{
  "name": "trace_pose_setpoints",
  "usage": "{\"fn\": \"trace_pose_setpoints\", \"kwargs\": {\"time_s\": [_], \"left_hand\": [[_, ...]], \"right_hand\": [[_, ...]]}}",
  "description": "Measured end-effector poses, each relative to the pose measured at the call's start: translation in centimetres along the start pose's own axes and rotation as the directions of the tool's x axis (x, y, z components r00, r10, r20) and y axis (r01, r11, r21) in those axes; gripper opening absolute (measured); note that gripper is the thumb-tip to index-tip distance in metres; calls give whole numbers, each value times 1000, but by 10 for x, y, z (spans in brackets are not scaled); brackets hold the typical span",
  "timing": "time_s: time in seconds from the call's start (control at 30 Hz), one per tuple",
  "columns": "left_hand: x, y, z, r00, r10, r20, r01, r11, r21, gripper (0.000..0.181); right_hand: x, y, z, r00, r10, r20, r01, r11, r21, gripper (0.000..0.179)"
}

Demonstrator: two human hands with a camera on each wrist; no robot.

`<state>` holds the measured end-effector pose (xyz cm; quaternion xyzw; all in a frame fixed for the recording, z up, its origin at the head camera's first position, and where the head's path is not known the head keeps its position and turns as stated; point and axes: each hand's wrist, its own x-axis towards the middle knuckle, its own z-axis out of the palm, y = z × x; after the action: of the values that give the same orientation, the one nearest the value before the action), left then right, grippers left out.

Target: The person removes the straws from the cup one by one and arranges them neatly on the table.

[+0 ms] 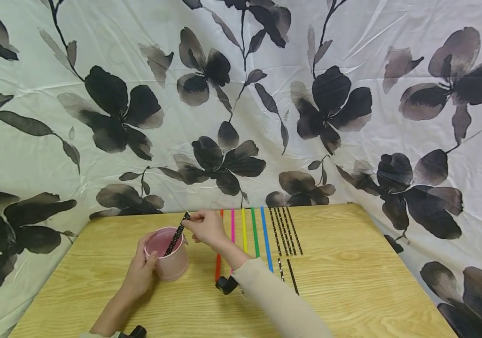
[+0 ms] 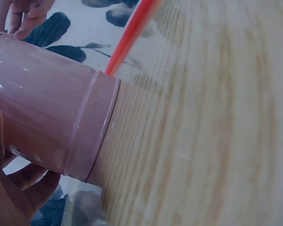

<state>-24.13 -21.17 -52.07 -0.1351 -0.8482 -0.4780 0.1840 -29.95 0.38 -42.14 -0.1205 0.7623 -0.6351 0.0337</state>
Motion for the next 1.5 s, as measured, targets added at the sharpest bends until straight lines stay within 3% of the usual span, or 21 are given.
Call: {"fn": "trace_pose_setpoints", "kwargs": {"time_s": [0.3, 0.6, 0.8, 0.9, 1.03, 1.07, 1.2, 1.4, 1.5], "left_hand": [[4, 4, 1, 1000, 0, 7, 0, 1000, -13, 51], [5, 3, 3, 1000, 18, -7, -19, 1000, -22, 52], [6, 5, 1, 999, 38, -24, -39, 999, -20, 52], [7, 5, 1, 999, 46, -25, -47, 999, -21, 52], [8, 4, 0, 999, 43, -25, -43, 999, -9, 52], [8, 10, -1, 999, 39, -20, -39, 999, -7, 52], [8, 14, 0, 998, 51, -22, -51, 999, -11, 53], [2, 0, 3, 998, 52, -24, -52, 999, 2, 53], [2, 0, 2, 998, 56, -31, -55, 998, 18, 53]], "right_hand": [[4, 4, 8, 1000, 26, -16, -26, 1000, 11, 17], [8, 5, 21, 998, 61, -23, -59, 992, 110, 12], [8, 9, 21, 999, 47, 6, -48, 992, 115, 10], [8, 9, 18, 999, 30, 20, -33, 984, 174, 13], [7, 1, 11, 1000, -13, 6, 11, 964, 266, 17], [6, -3, 8, 1000, -27, 2, 25, 957, 288, 19], [3, -18, -1, 998, -57, -7, 55, 914, 402, 23], [-7, -40, -18, 993, -109, -41, 115, 855, 506, 26], [-13, -50, -30, 990, -136, -45, 139, 847, 514, 31]]}}
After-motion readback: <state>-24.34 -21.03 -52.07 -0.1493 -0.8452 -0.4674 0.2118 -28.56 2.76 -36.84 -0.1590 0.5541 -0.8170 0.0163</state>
